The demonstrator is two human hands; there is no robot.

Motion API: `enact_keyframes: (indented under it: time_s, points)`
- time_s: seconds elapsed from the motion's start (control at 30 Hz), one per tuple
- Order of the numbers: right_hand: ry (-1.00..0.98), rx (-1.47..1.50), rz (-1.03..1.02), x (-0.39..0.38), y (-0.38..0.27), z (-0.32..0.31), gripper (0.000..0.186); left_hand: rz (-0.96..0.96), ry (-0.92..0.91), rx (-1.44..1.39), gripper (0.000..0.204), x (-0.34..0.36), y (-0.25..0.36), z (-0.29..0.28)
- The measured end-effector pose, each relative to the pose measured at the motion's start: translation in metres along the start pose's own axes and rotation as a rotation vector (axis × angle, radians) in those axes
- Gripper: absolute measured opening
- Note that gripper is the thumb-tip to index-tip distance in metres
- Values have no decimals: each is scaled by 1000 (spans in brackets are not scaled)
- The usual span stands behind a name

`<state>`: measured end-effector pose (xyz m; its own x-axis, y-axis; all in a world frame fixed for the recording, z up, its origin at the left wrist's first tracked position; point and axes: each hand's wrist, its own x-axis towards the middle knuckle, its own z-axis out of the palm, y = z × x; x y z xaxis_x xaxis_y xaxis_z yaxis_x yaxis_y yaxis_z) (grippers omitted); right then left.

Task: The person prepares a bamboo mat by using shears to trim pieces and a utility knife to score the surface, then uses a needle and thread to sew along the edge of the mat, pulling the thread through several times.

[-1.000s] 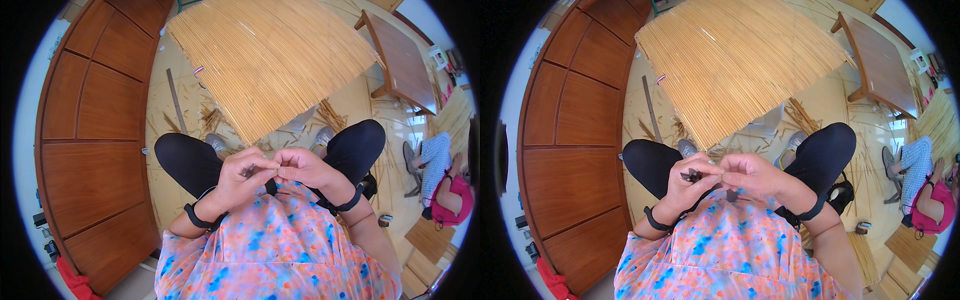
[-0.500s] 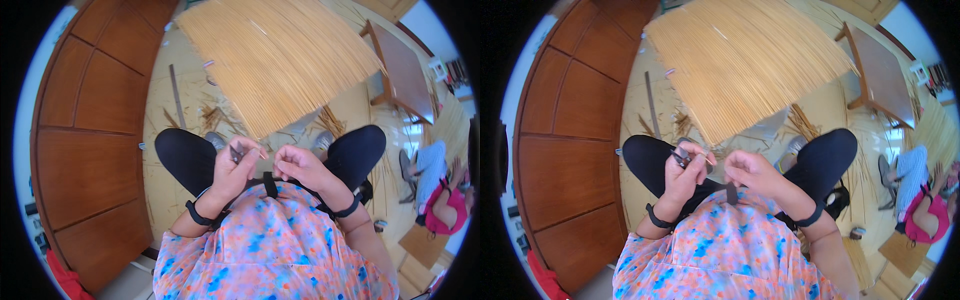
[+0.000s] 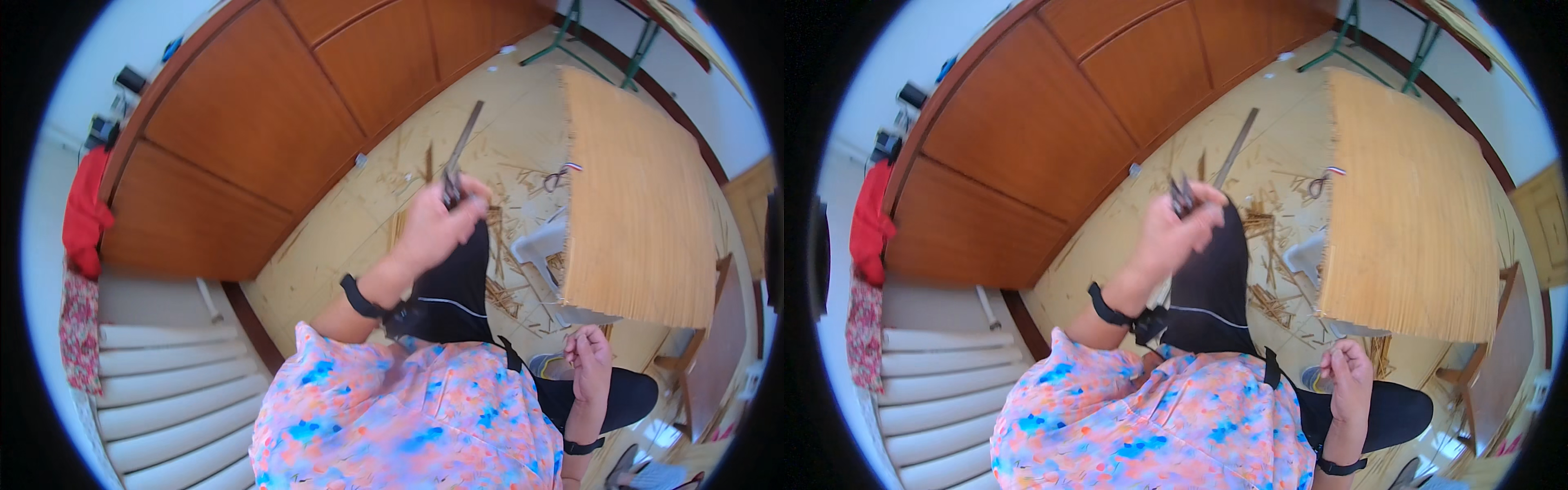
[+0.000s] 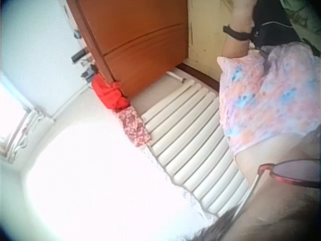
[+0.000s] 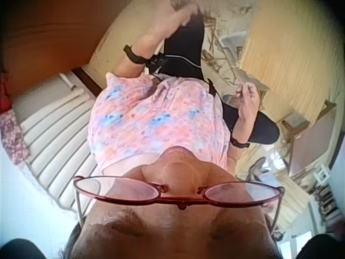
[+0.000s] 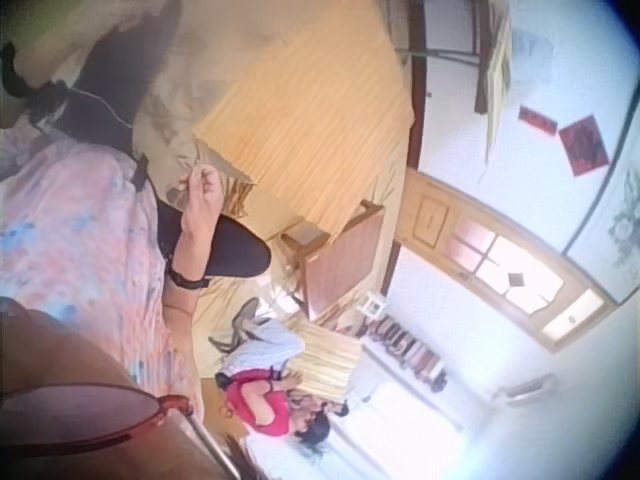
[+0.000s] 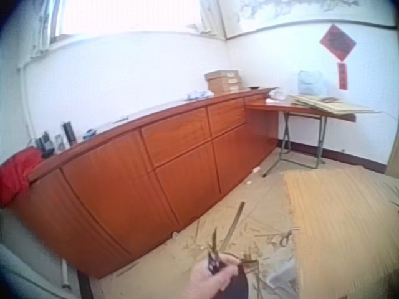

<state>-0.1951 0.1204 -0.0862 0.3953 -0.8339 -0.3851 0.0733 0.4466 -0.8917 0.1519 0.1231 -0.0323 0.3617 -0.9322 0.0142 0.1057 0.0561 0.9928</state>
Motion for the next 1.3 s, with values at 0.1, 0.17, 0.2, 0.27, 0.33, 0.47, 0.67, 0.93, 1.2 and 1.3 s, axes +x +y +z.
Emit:
enact_keyframes:
  time_s: [0.1, 0.17, 0.2, 0.27, 0.33, 0.47, 0.67, 0.93, 1.2, 1.3]
  points:
    - [-26, -35, 4, 4, -2, 5, 11, 178, 299, 104, 12, 3, -1, -78]
    - [-26, -73, 32, 6, 1, 4, 12, 129, 449, 159, 11, 10, -23, -133]
    - [-24, -83, 44, 7, 2, 4, 13, 75, 496, 153, 9, 10, -38, -162]
    - [-30, -106, 71, 11, 5, 3, 13, 5, 561, 145, 8, 0, -87, -218]
    - [-28, -153, 121, 14, 11, 2, 13, -223, 672, 199, 10, -21, -154, -265]
    - [27, -239, 230, 20, 21, -4, 13, -681, 657, 624, 31, -65, -292, -304]
    - [148, -301, 362, 35, 34, -11, 13, -964, 584, 524, 22, -103, -403, -272]
    - [290, -392, 366, 48, 39, -11, 11, -579, 496, 782, 22, -48, -406, -276]
    - [207, -510, 420, 75, 72, -45, 28, 347, 941, 736, 8, 42, -75, -302]
    - [124, -818, 274, 83, 68, -38, 37, 752, 1039, 825, 7, 52, 63, -330]
